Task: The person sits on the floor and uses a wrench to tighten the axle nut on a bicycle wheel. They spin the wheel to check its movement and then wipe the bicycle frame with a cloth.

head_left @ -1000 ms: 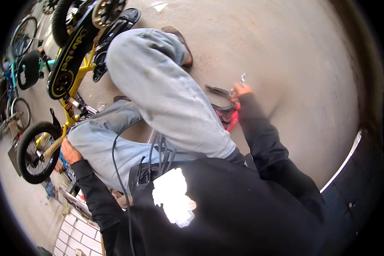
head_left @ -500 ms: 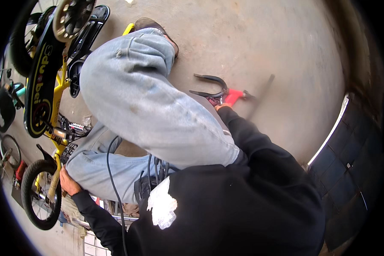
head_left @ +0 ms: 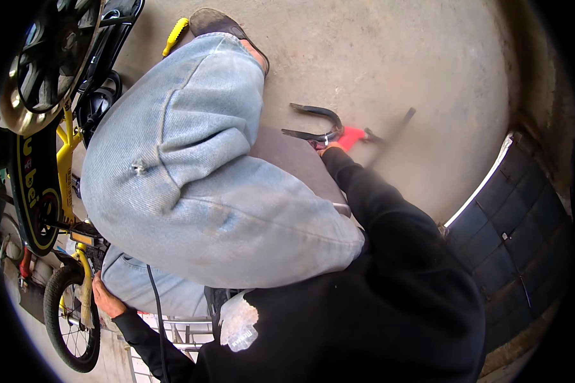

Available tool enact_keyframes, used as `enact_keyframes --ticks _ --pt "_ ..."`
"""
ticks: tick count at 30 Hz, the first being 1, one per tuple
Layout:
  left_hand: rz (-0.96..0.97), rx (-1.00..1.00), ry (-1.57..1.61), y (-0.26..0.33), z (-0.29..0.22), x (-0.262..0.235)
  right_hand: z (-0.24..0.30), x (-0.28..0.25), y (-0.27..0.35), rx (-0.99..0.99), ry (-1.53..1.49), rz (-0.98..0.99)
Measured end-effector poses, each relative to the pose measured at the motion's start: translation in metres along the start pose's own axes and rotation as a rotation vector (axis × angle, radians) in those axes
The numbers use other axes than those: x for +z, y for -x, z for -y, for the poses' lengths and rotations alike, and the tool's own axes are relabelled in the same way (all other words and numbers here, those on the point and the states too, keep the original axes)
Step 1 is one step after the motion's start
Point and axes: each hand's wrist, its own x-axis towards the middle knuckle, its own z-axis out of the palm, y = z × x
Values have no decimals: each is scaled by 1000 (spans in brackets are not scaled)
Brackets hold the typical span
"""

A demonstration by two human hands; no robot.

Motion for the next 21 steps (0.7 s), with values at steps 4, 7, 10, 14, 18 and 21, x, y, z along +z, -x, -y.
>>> enact_keyframes --ticks 4,7,10,14,18,21 --pt "-3 -46 83 0 -35 0 -9 -4 6 146 51 -11" --pt "10 -28 77 -4 -40 -1 -39 -10 21 151 140 -55" --pt "-9 -20 64 -8 -33 -1 -74 -15 28 264 33 -193" --pt "21 -22 97 -7 15 14 -240 -34 -30 319 16 -370" --pt "-43 -28 150 -10 -8 9 -191 -108 -4 239 -270 -557" --pt "-48 23 240 -7 -3 13 -102 -190 44 -39 -563 -611"
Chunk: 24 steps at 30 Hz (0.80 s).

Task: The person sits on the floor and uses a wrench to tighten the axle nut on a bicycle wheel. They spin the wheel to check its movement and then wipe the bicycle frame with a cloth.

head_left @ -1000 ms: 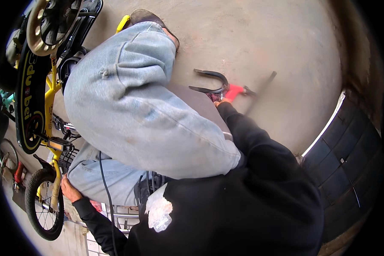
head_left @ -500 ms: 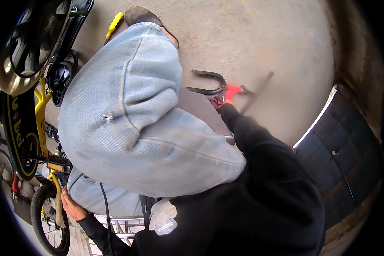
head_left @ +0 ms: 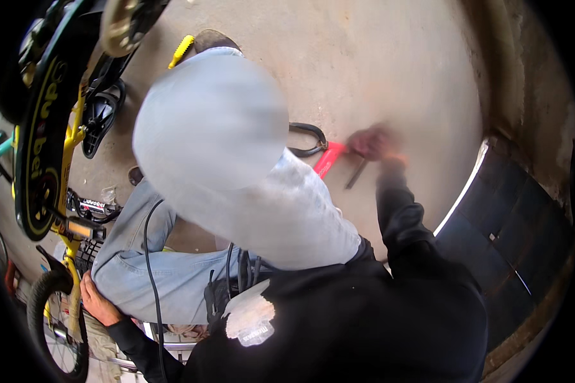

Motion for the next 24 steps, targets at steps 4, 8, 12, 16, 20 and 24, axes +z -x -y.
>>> enact_keyframes --ticks 4,8,12,16,20,24 --pt "-120 -37 109 13 9 9 169 -28 25 -260 -356 251" --pt "-290 -49 151 30 9 17 284 -32 63 -463 -547 389" --pt "-529 42 122 14 9 41 340 -63 103 -691 -805 287" --pt "-704 295 169 58 -35 19 403 -94 216 -1070 -940 473" --pt "-525 537 345 82 -86 10 406 -132 320 -1192 -931 716" --pt "-349 733 409 81 -135 19 392 -126 392 -1530 -768 863"
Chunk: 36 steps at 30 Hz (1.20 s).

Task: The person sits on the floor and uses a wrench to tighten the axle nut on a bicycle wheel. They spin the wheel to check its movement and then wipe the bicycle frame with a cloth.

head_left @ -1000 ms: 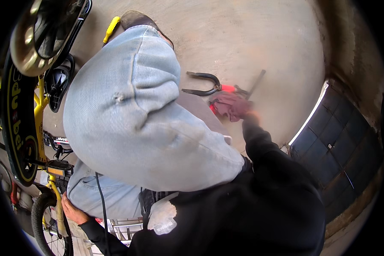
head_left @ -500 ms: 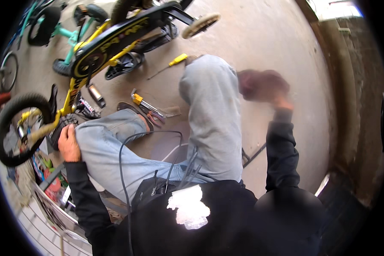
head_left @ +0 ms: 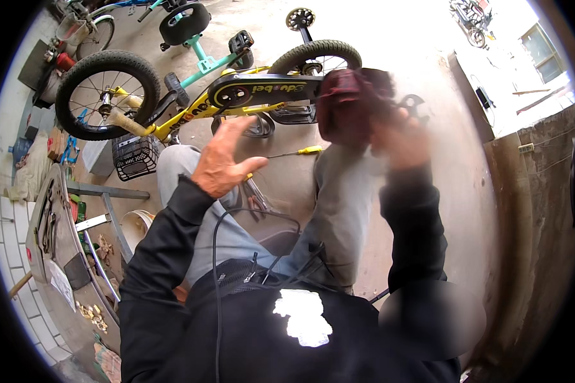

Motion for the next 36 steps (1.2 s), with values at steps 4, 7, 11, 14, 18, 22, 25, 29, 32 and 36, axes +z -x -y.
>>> enact_keyframes --ticks 4,7,11,14,18,22,25,29,32,36 --pt "13 -8 310 -17 -6 33 20 58 6 87 -100 212" --pt "98 -43 749 -25 9 53 4 84 4 350 -226 296" --pt "-100 -170 624 -39 51 57 -30 95 -17 485 -204 296" --pt "-309 -310 358 -68 83 23 -63 95 -32 429 -76 112" --pt "-457 -262 378 -103 97 3 -127 98 -42 523 376 389" --pt "-432 -254 404 -102 115 18 -202 113 -28 600 616 656" --pt "-363 -299 338 -97 122 25 -251 108 -12 435 588 524" --pt "-371 -241 312 -103 119 32 -191 109 -48 693 149 393" --pt "-397 -181 223 -110 97 42 -140 120 -73 604 -65 380" --pt "-180 -98 48 -115 82 61 -112 133 -93 423 -173 433"
